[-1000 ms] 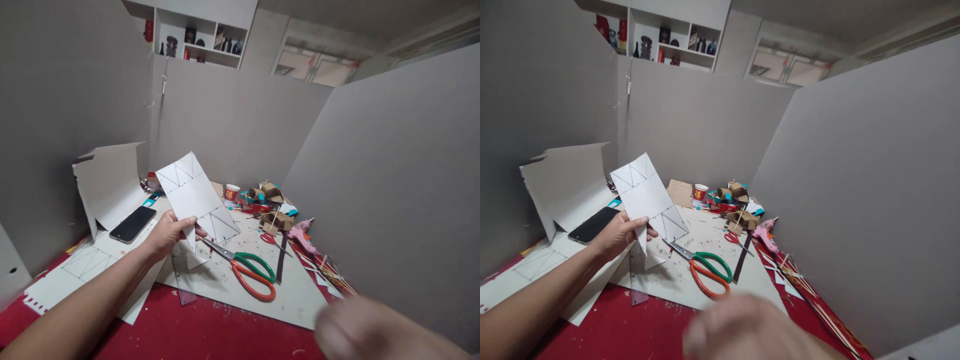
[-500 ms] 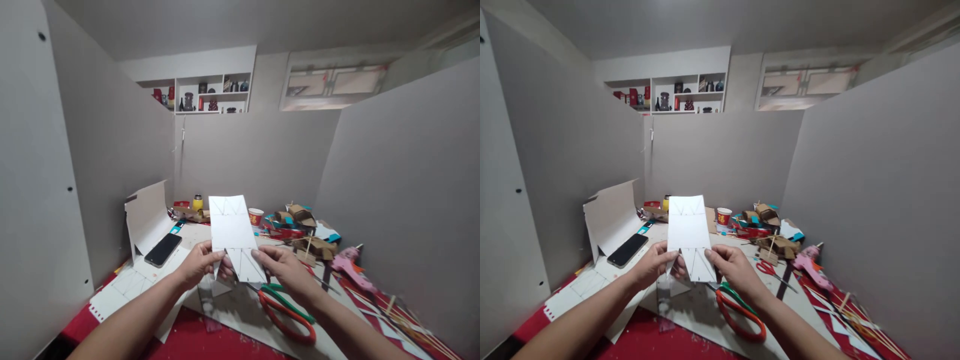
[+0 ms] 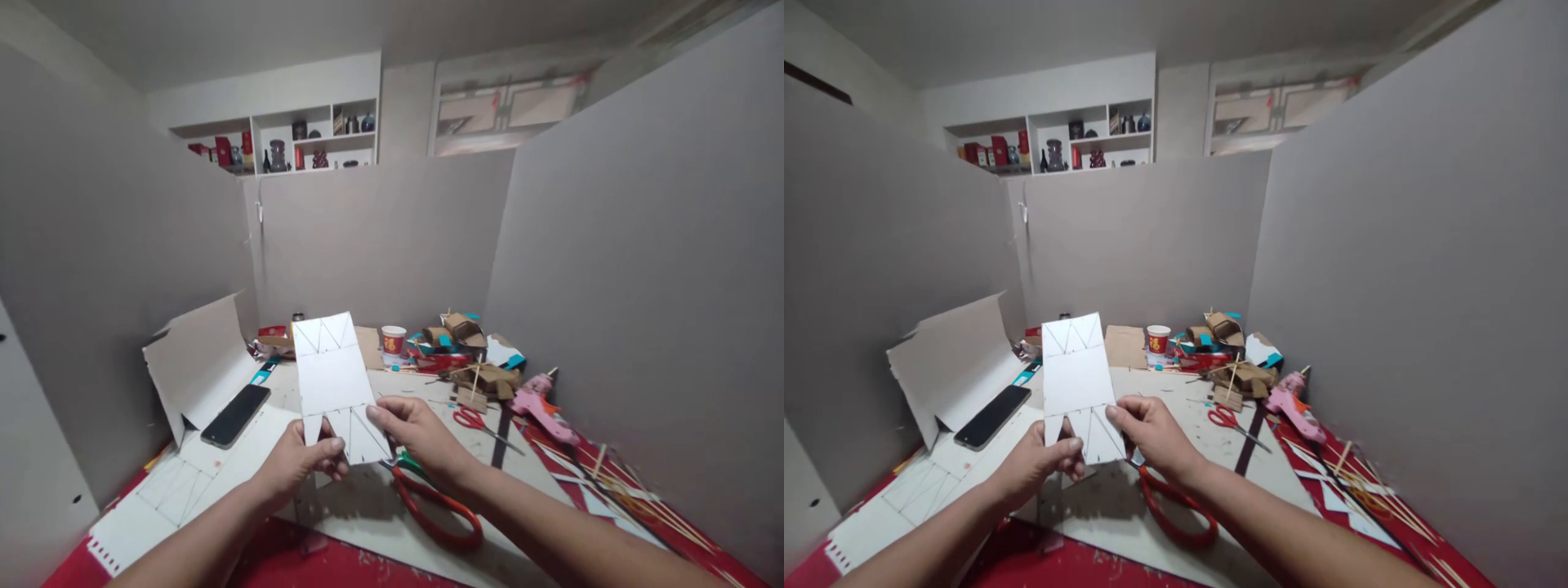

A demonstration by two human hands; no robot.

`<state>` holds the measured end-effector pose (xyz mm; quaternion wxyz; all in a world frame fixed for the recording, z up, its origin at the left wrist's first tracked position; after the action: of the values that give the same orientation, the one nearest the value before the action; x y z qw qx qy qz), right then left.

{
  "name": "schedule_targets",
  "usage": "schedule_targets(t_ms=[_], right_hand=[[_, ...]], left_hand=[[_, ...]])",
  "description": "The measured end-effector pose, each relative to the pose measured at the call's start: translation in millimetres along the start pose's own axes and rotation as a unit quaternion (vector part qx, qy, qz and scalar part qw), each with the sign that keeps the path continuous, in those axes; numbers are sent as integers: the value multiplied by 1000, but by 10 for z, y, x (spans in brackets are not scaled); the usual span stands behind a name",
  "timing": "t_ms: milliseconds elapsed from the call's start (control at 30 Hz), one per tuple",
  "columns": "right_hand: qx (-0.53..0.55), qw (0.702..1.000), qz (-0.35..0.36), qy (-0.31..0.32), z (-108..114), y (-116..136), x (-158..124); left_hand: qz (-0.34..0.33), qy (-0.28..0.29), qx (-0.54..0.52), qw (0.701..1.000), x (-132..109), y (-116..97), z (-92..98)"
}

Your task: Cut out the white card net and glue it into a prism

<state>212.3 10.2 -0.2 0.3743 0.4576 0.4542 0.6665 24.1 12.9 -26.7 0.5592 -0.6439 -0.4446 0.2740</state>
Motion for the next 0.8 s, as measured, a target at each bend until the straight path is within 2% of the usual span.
schedule_targets(t_ms=[400,533,600,667,733,800], right_hand=[[0,997,-35,62,70,-252,428],[-18,993,-65,93,174,-247,411],[-88,989,-65,98,301,-196,331],[-238,966,-42,96,454,-125,206],[-406,907,-38,100,588,-67,46],[-517,845,-65,121,665,-45,-134]], left_hand=[[28,-62,10,998,160,45,152],[38,-87,7,995,198,75,199],[41,-104,-3,994,211,99,231],[44,-121,-16,992,222,122,262],[47,-132,-29,990,234,140,283],[51,-136,-36,989,242,151,290]])
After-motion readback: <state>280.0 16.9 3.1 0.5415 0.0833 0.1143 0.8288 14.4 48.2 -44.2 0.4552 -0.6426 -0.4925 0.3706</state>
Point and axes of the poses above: each hand's wrist, its own x-axis towards the middle knuckle, its own z-axis out of the back of the hand, y = z × x, the point moved 1 cm from there along x, towards the middle knuckle, and after that the axes turned 4 degrees about -x, right-handed, at the moved point
